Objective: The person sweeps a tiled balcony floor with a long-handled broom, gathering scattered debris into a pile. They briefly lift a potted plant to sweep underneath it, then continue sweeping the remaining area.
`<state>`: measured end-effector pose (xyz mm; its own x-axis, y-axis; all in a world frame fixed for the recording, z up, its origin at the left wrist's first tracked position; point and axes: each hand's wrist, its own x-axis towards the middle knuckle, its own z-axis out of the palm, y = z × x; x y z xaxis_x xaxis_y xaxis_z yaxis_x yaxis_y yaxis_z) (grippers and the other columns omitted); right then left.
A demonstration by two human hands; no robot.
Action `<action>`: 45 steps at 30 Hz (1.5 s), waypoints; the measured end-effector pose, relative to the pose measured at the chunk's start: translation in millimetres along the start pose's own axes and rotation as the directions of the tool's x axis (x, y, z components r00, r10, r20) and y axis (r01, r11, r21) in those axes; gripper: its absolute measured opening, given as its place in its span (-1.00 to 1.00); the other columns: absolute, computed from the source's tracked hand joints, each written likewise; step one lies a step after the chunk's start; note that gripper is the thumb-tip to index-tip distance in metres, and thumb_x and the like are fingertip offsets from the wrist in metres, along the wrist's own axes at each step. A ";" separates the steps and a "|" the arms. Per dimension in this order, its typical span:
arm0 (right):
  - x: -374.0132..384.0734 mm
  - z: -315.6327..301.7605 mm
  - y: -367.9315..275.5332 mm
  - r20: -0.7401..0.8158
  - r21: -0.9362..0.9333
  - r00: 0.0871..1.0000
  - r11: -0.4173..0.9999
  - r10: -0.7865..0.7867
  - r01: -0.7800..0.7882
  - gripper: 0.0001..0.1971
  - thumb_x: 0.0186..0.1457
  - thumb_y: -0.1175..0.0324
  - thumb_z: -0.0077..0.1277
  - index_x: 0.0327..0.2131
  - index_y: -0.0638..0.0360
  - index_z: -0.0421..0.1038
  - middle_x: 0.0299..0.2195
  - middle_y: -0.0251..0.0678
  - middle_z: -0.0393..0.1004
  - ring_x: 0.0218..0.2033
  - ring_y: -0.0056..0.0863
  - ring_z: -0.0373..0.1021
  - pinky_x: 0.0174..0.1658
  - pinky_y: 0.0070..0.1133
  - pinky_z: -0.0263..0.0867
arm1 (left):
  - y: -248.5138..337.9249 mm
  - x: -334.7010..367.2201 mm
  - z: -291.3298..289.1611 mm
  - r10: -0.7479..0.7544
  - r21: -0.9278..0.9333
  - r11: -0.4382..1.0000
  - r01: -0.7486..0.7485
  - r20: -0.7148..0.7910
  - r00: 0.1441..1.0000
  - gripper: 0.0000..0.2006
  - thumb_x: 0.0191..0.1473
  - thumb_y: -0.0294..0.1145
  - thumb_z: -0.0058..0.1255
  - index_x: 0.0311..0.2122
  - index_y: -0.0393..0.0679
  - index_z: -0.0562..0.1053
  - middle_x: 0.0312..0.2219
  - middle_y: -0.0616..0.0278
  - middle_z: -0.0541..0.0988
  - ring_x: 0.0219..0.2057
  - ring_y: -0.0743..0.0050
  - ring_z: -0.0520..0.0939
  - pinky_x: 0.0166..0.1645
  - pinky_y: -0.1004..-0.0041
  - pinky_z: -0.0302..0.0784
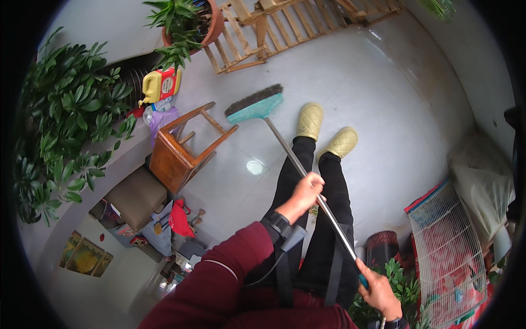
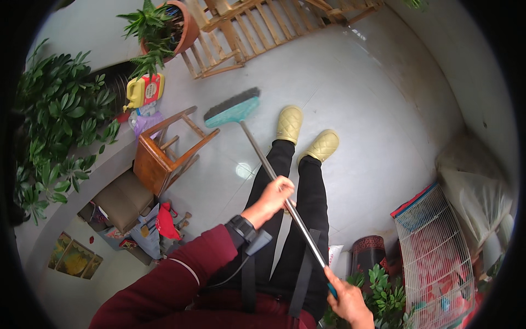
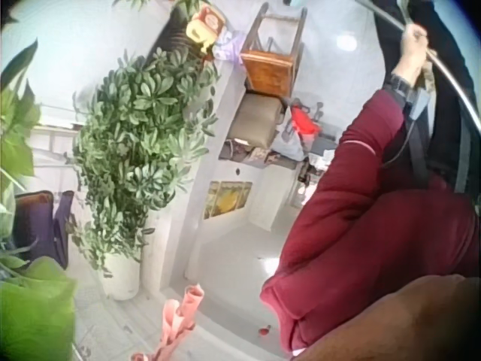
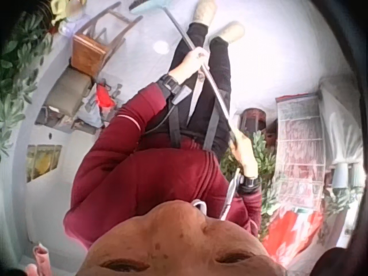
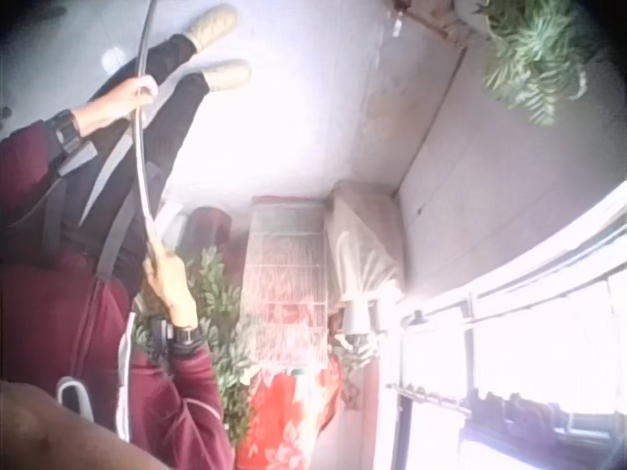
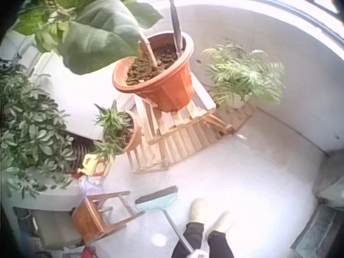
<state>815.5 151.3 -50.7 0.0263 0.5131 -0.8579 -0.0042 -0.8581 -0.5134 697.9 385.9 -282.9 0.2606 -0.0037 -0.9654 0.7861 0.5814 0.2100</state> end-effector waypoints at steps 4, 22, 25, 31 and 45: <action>59.9 -1.2 -25.7 0.046 -0.187 0.991 0.974 -0.124 0.131 -0.28 -0.11 0.49 -0.02 0.17 -0.07 -0.03 -0.48 -0.09 0.39 -0.49 -0.11 0.37 -0.40 -0.34 0.32 | 25.1 19.5 -62.5 0.033 -0.204 0.977 -0.058 -0.124 0.992 -0.90 0.08 -0.51 -0.17 -0.26 -0.13 0.30 -0.40 0.23 0.41 -0.55 0.42 0.55 -0.42 0.31 0.59; 150.2 204.3 -177.3 -0.190 0.101 0.971 0.980 -0.148 0.169 -0.23 -0.09 0.47 -0.06 0.21 0.04 -0.19 -0.50 -0.12 0.34 -0.53 -0.12 0.36 -0.44 -0.34 0.35 | 80.1 -3.9 -258.1 0.241 0.025 0.970 -0.243 0.071 0.968 -0.90 0.06 -0.54 -0.25 -0.30 -0.15 0.32 -0.34 0.27 0.42 -0.56 0.58 0.47 -0.44 0.43 0.55; 161.1 240.6 -215.3 -0.234 0.157 0.968 0.979 -0.094 0.133 -0.23 -0.07 0.45 -0.09 0.21 0.04 -0.22 -0.48 -0.10 0.33 -0.55 -0.10 0.35 -0.49 -0.31 0.33 | 91.2 -7.1 -288.1 0.194 0.117 0.970 -0.214 0.167 0.967 -0.88 0.06 -0.54 -0.28 -0.30 -0.16 0.32 -0.34 0.27 0.42 -0.57 0.59 0.48 -0.47 0.45 0.54; 210.8 290.7 -256.5 -0.258 0.417 0.965 0.896 -0.040 0.149 -0.23 -0.01 0.48 -0.16 0.22 0.03 -0.38 -0.34 0.10 0.36 -0.38 0.06 0.35 -0.32 -0.27 0.32 | 117.6 17.9 -315.3 0.162 0.342 0.910 -0.235 0.229 0.960 -0.85 0.03 -0.55 -0.31 -0.31 -0.17 0.33 -0.34 0.28 0.40 -0.61 0.61 0.43 -0.51 0.50 0.50; 204.1 364.2 -225.2 -0.163 0.665 0.979 0.719 -0.125 0.203 -0.27 0.00 0.51 -0.20 0.23 -0.09 -0.29 -0.67 -0.22 0.30 -0.66 -0.36 0.35 -0.49 -0.49 0.30 | 46.4 -6.6 -378.5 0.099 0.573 0.818 -0.043 -0.067 0.993 -0.92 0.05 -0.56 -0.28 -0.38 -0.19 0.31 -0.50 0.24 0.34 -0.66 0.49 0.43 -0.62 0.45 0.45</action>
<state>457.7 455.5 -117.7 0.1895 0.6068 -0.7720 -0.6620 -0.5017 -0.5568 520.5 720.9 -325.2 0.2989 0.1083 -0.9481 0.9533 0.0099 0.3017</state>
